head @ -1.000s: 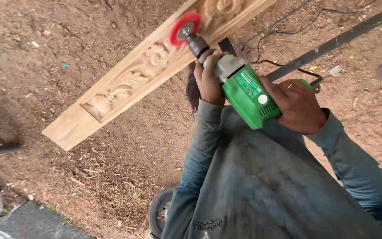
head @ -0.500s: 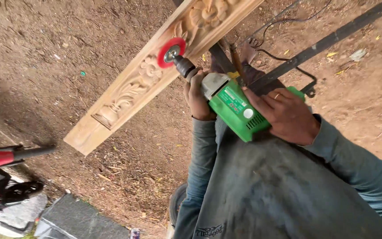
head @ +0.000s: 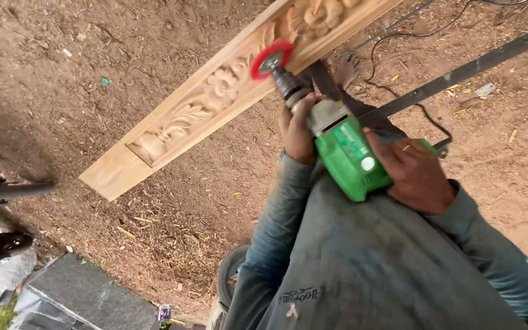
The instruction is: Sand the surface of an ornate carved wood piece using a power drill with a sanding disc attachment.
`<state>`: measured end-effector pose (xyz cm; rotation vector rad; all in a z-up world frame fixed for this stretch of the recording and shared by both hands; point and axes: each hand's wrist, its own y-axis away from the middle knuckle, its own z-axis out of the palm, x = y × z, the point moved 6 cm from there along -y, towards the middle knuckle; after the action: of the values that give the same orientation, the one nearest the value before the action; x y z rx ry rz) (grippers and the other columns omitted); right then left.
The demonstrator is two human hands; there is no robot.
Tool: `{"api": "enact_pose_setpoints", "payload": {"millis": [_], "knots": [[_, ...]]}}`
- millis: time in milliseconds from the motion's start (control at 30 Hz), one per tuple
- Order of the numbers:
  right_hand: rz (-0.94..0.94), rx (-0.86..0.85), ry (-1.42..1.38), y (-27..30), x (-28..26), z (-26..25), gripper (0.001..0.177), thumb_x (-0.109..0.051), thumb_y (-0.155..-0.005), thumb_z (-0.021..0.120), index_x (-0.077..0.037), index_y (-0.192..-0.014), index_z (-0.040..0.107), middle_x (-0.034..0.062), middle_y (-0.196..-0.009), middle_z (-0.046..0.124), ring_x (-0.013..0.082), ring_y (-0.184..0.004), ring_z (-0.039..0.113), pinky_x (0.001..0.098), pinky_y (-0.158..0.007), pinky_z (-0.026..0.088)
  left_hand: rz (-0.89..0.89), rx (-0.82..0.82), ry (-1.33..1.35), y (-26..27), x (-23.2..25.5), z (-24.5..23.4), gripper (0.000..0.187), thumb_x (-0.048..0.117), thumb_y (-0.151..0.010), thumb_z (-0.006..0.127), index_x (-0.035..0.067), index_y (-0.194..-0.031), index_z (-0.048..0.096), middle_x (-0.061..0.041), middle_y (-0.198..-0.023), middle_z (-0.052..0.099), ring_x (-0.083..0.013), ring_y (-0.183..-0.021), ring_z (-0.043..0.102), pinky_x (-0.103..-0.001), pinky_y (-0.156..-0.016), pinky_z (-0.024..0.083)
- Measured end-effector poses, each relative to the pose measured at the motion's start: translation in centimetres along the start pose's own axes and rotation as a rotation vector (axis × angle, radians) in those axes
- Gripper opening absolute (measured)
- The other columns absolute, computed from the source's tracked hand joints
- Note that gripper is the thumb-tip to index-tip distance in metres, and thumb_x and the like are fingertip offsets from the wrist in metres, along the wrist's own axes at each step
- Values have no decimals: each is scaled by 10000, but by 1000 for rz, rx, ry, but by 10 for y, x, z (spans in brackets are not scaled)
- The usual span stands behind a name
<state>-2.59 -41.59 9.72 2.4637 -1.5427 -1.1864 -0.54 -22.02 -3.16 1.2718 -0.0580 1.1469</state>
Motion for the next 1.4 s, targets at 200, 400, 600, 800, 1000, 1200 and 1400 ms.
{"api": "enact_pose_setpoints", "payload": {"millis": [200,400,600,800,1000,1200,1400], "knots": [[-198,108,-32,-24,-27,-14,809,-121,-747,709,40,-1501,462,138,-895,679,294,-816,621,418,-795,471,20,143,52,9,21,-36,261,110,-955,625,-61,-1144,571,-211,-990,730,-292,-883,731,-394,-827,604],[-258,119,23,-19,-27,-8,802,-101,-748,693,47,-1503,468,125,-932,707,260,-818,637,399,-796,488,68,118,55,4,27,-33,279,120,-1006,598,-82,-1197,596,-197,-991,715,-284,-898,718,-392,-844,591],[-115,136,-20,-11,-9,-14,835,-136,-749,736,22,-1525,471,147,-808,641,320,-779,625,461,-805,492,23,-1,111,-21,1,3,266,136,-965,616,-19,-1177,576,-190,-1002,734,-265,-874,728,-374,-799,607],[-92,171,-12,-27,15,-17,904,-188,-738,776,42,-1547,444,197,-857,621,382,-819,613,499,-768,458,160,-61,12,-55,8,31,257,132,-975,673,-24,-1168,607,-152,-1036,716,-216,-923,699,-325,-835,570],[-88,215,-54,-30,6,-22,889,-134,-753,745,0,-1578,441,210,-922,631,408,-856,610,498,-793,475,169,-148,6,-55,18,39,238,117,-957,676,-80,-1077,620,-182,-951,738,-239,-823,716,-352,-752,591],[-35,143,-27,-26,24,-21,887,-120,-758,742,-20,-1586,441,188,-859,610,397,-824,611,503,-790,487,168,36,-67,-49,1,35,224,128,-934,691,-36,-1068,618,-145,-928,733,-189,-785,691,-322,-718,575],[-83,123,-7,-28,34,-26,927,-137,-714,758,-16,-1571,426,196,-870,624,409,-813,608,503,-754,483,128,31,17,-55,-3,31,224,141,-939,694,-54,-1044,657,-114,-908,712,-189,-772,667,-319,-702,543]]}}
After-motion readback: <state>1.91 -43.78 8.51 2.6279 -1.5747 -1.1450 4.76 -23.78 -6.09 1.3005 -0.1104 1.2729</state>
